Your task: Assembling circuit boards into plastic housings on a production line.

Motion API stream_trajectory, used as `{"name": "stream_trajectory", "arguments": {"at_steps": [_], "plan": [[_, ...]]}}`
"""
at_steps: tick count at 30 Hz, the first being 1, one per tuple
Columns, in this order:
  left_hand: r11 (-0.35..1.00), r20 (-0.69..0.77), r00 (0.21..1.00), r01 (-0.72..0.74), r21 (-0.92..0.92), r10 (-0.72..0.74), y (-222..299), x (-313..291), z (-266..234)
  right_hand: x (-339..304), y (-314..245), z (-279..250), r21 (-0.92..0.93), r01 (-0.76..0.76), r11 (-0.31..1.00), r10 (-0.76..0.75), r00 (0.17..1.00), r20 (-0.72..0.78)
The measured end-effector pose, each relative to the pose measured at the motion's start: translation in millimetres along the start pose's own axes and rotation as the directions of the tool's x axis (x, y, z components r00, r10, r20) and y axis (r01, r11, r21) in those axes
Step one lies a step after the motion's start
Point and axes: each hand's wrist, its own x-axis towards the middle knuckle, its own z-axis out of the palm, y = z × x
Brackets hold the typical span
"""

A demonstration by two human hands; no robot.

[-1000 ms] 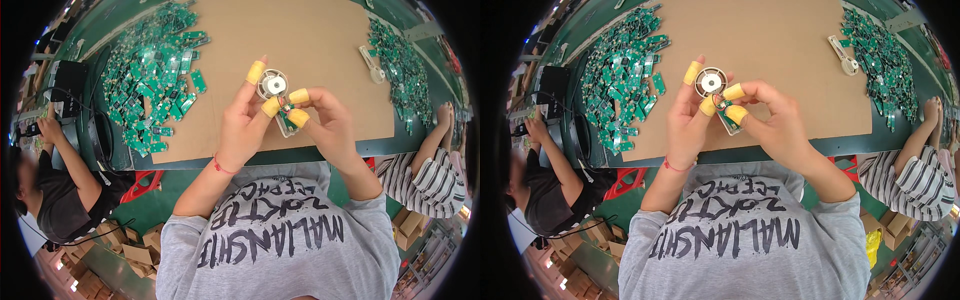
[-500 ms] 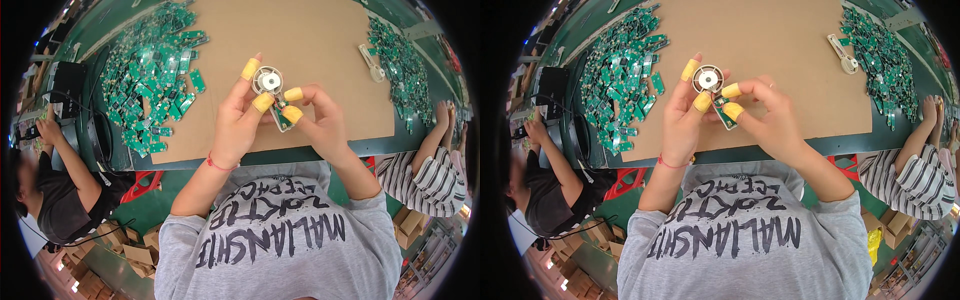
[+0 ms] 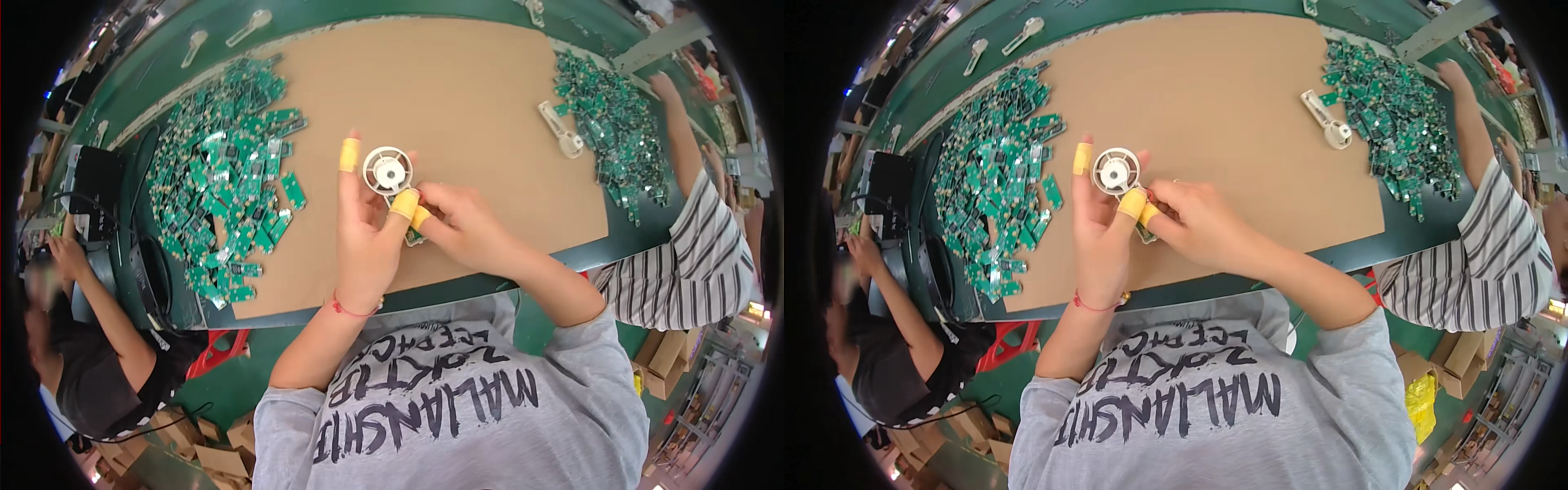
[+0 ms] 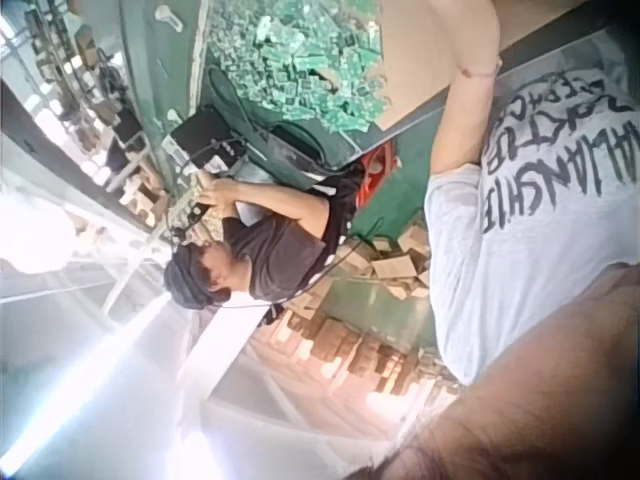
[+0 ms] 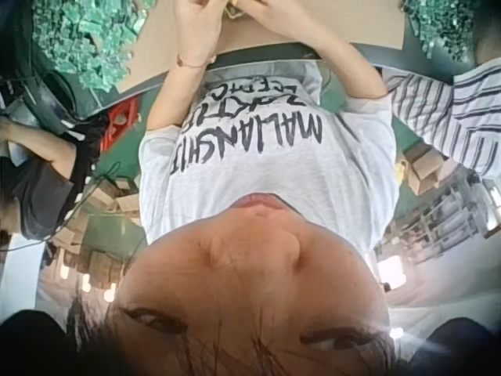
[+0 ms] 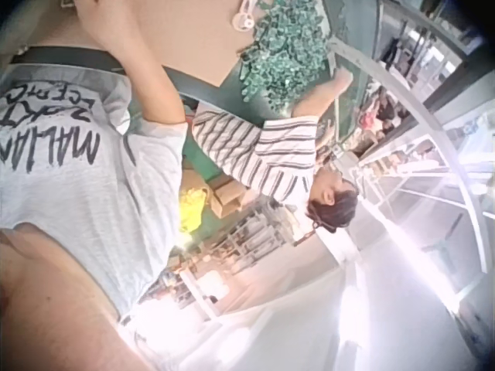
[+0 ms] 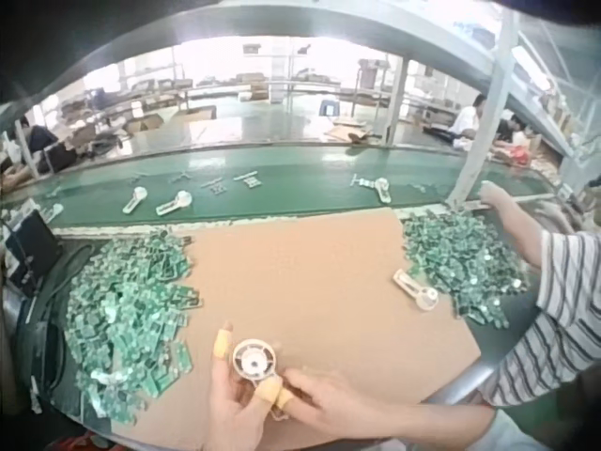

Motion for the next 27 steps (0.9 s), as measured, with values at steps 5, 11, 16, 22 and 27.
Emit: {"name": "stream_trajectory", "arguments": {"at_steps": [5,11,16,22,27], "plan": [[0.983,-0.035,0.999,-0.026,0.182,0.033,-7.3,4.9,-8.9,88.9,29.3,-50.1,0.12,-0.108,0.987,0.123,0.984,-0.129],[0.983,0.044,0.999,0.016,0.182,-0.024,-11.5,-2.0,-13.6,236.2,45.4,-148.2,-0.397,-0.326,0.858,0.092,0.858,-0.506],[0.98,0.093,0.993,0.06,0.189,-0.079,-5.5,0.6,-12.8,279.4,74.0,-164.5,-0.478,-0.541,0.692,0.113,0.735,-0.668],[0.994,0.079,0.996,0.034,0.105,-0.042,3.4,-5.1,-13.4,213.0,49.8,-161.8,-0.63,-0.086,0.772,-0.314,0.81,-0.496],[0.99,0.115,0.988,0.089,0.113,-0.102,-3.0,-4.2,-10.2,33.2,41.9,-155.7,-0.773,-0.275,0.572,-0.183,0.875,-0.448]]}}
